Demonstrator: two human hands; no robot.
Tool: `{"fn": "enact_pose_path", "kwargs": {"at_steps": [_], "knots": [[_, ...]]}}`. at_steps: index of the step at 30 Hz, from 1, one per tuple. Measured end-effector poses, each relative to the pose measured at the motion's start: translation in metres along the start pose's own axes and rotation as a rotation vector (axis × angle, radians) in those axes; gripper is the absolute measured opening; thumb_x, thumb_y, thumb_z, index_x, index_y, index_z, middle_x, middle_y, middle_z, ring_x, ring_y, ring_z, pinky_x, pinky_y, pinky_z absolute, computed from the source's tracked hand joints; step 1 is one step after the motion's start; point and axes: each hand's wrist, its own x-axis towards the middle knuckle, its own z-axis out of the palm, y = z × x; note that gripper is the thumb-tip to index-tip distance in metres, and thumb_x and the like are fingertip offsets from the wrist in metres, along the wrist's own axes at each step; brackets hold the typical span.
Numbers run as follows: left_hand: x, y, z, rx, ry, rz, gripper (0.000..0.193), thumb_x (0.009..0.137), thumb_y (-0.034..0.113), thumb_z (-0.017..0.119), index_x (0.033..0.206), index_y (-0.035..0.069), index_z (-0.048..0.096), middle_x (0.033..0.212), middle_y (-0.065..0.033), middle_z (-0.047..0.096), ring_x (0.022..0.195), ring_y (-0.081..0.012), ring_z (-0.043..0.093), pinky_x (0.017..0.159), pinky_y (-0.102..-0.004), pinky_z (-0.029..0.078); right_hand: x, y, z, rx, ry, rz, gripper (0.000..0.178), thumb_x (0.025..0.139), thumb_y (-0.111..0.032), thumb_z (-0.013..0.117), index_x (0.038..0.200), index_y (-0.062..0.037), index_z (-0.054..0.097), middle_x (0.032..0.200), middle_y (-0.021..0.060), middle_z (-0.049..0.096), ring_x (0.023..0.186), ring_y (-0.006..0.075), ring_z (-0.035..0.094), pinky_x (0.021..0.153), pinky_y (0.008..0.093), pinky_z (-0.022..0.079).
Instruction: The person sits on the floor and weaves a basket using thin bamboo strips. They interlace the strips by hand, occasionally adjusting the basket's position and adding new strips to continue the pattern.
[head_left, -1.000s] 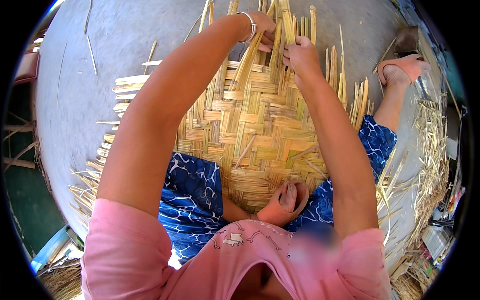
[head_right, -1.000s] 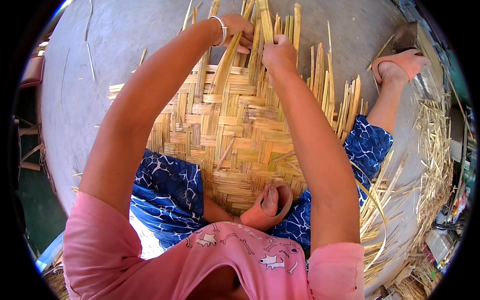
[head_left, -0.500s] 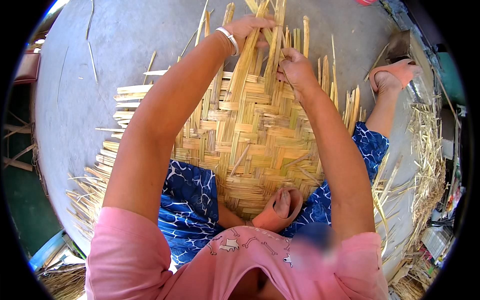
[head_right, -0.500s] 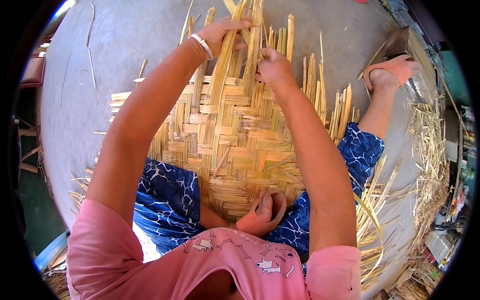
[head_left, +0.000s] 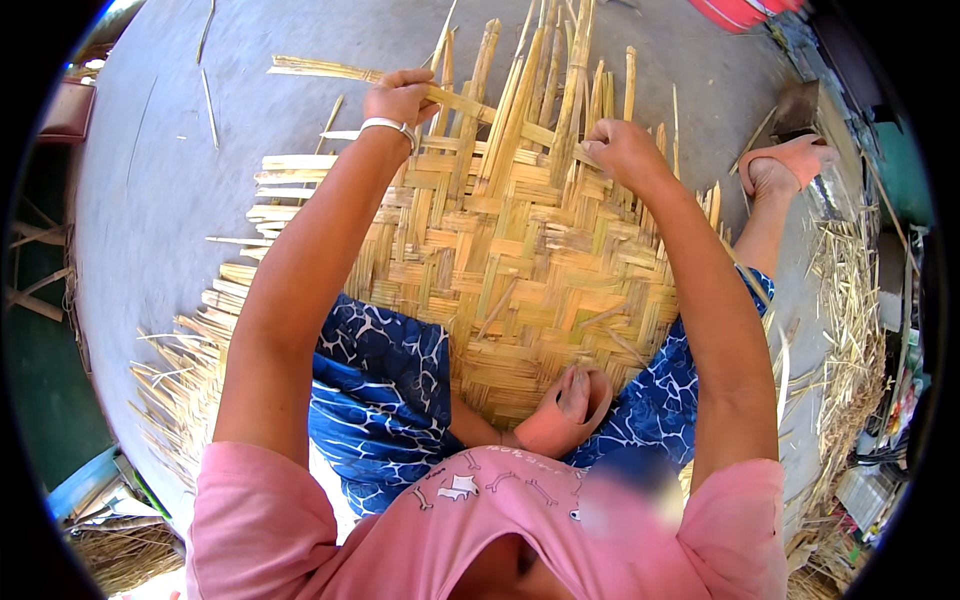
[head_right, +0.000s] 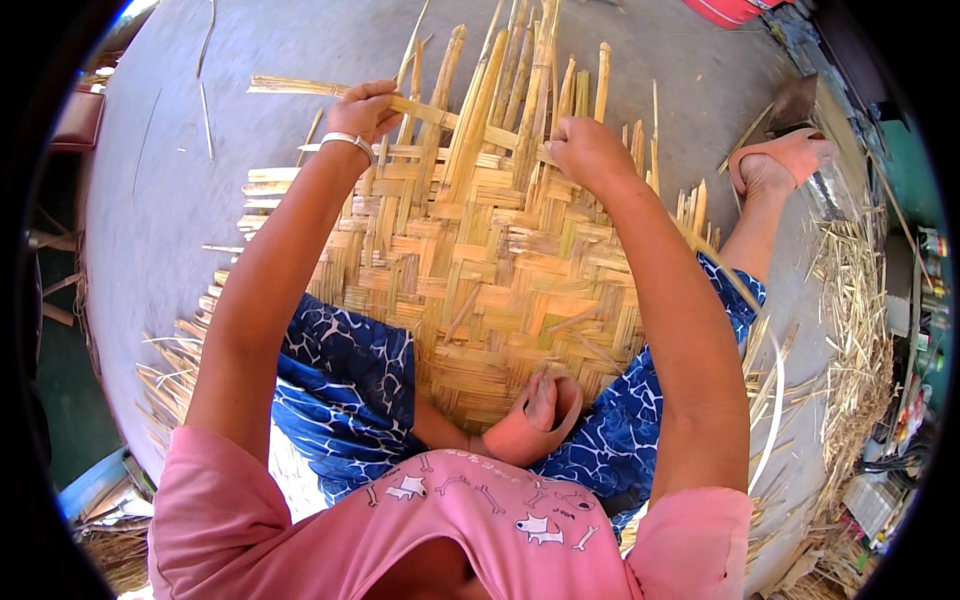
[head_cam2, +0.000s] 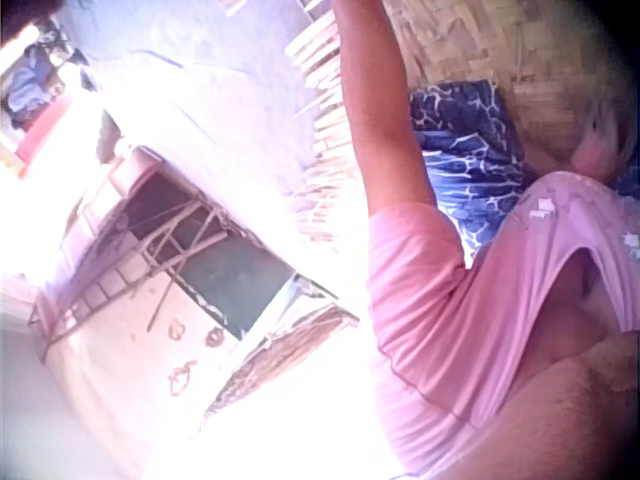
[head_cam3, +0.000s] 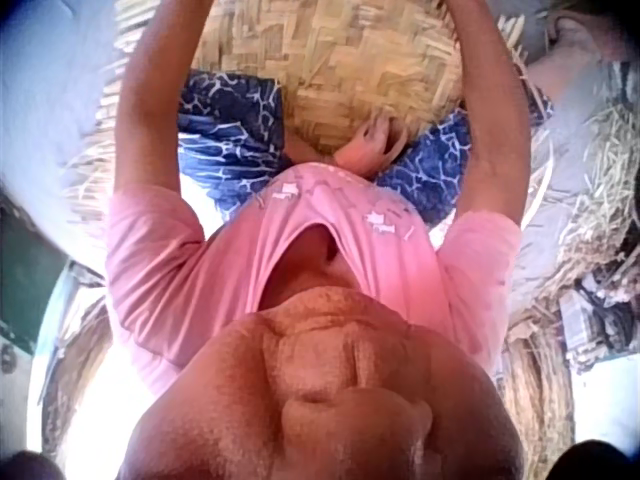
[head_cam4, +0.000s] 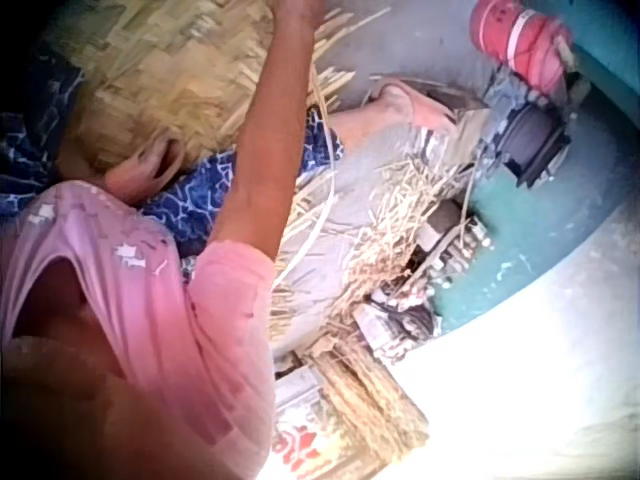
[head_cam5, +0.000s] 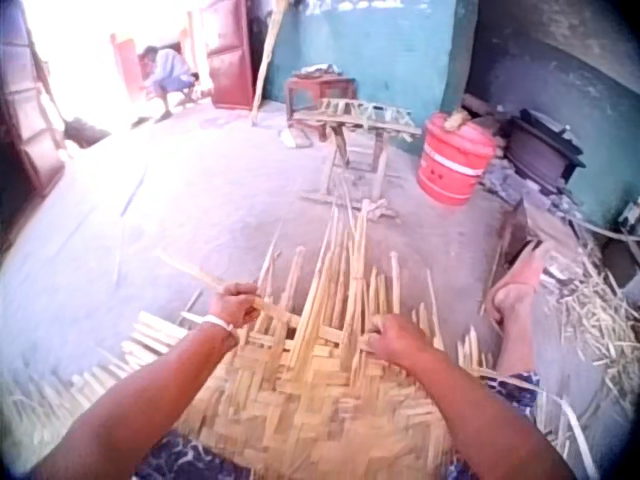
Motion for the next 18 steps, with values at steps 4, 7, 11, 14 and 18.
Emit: {"fn": "enact_pose_path", "kwargs": {"at_steps": [4, 7, 11, 14, 18], "knots": [[-0.012, -0.01, -0.019, -0.012, 0.027, -0.114, 0.019, 0.087, 0.001, 0.055, 0.105, 0.001, 0.061, 0.094, -0.0101, 0.064, 0.081, -0.018, 0.065, 0.072, -0.0279, 0.057, -0.009, 0.006, 0.003, -0.071, 0.015, -0.02, 0.02, 0.084, -0.025, 0.058, 0.089, -0.0067, 0.064, 0.088, 0.0152, 0.065, 0.085, 0.0335, 0.06, 0.072, 0.0424, 0.046], [-0.012, -0.02, -0.025, -0.012, 0.012, -0.119, 0.02, 0.087, 0.0, 0.055, 0.106, 0.0, 0.06, 0.092, -0.01, 0.064, 0.08, -0.0176, 0.064, 0.071, -0.0275, 0.057, -0.012, 0.008, 0.004, -0.139, 0.079, -0.105, 0.021, 0.084, -0.025, 0.059, 0.087, -0.0038, 0.061, 0.077, 0.0156, 0.062, 0.073, 0.0306, 0.06, 0.066, 0.0393, 0.045], [-0.014, -0.022, -0.023, -0.014, 0.035, -0.103, 0.019, 0.087, 0.0, 0.054, 0.105, 0.0, 0.061, 0.091, -0.01, 0.064, 0.079, -0.018, 0.064, 0.071, -0.0291, 0.057, -0.011, 0.0, 0.01, -0.245, 0.036, -0.065, 0.018, 0.084, -0.024, 0.056, 0.086, -0.0069, 0.061, 0.088, 0.0146, 0.064, 0.086, 0.0344, 0.06, 0.072, 0.0454, 0.047], [-0.011, -0.024, -0.033, -0.182, 0.097, -0.055, 0.017, 0.084, -0.004, 0.054, 0.097, 0.0, 0.063, 0.088, -0.0114, 0.063, 0.073, -0.0192, 0.063, 0.063, -0.0286, 0.056, -0.009, -0.003, 0.015, -0.378, 0.024, -0.073, 0.015, 0.084, -0.021, 0.054, 0.086, -0.0075, 0.061, 0.089, 0.0141, 0.063, 0.088, 0.0347, 0.06, 0.072, 0.0466, 0.047], [-0.013, -0.021, -0.043, -0.201, 0.121, -0.114, 0.017, 0.085, 0.0, 0.056, 0.101, 0.002, 0.062, 0.089, -0.0089, 0.064, 0.078, -0.0188, 0.063, 0.067, -0.0299, 0.055, -0.009, -0.024, 0.016, -0.524, 0.156, -0.318, 0.012, 0.084, -0.013, 0.051, 0.088, -0.0071, 0.06, 0.092, 0.0138, 0.062, 0.09, 0.0345, 0.059, 0.073, 0.0469, 0.047]]}}
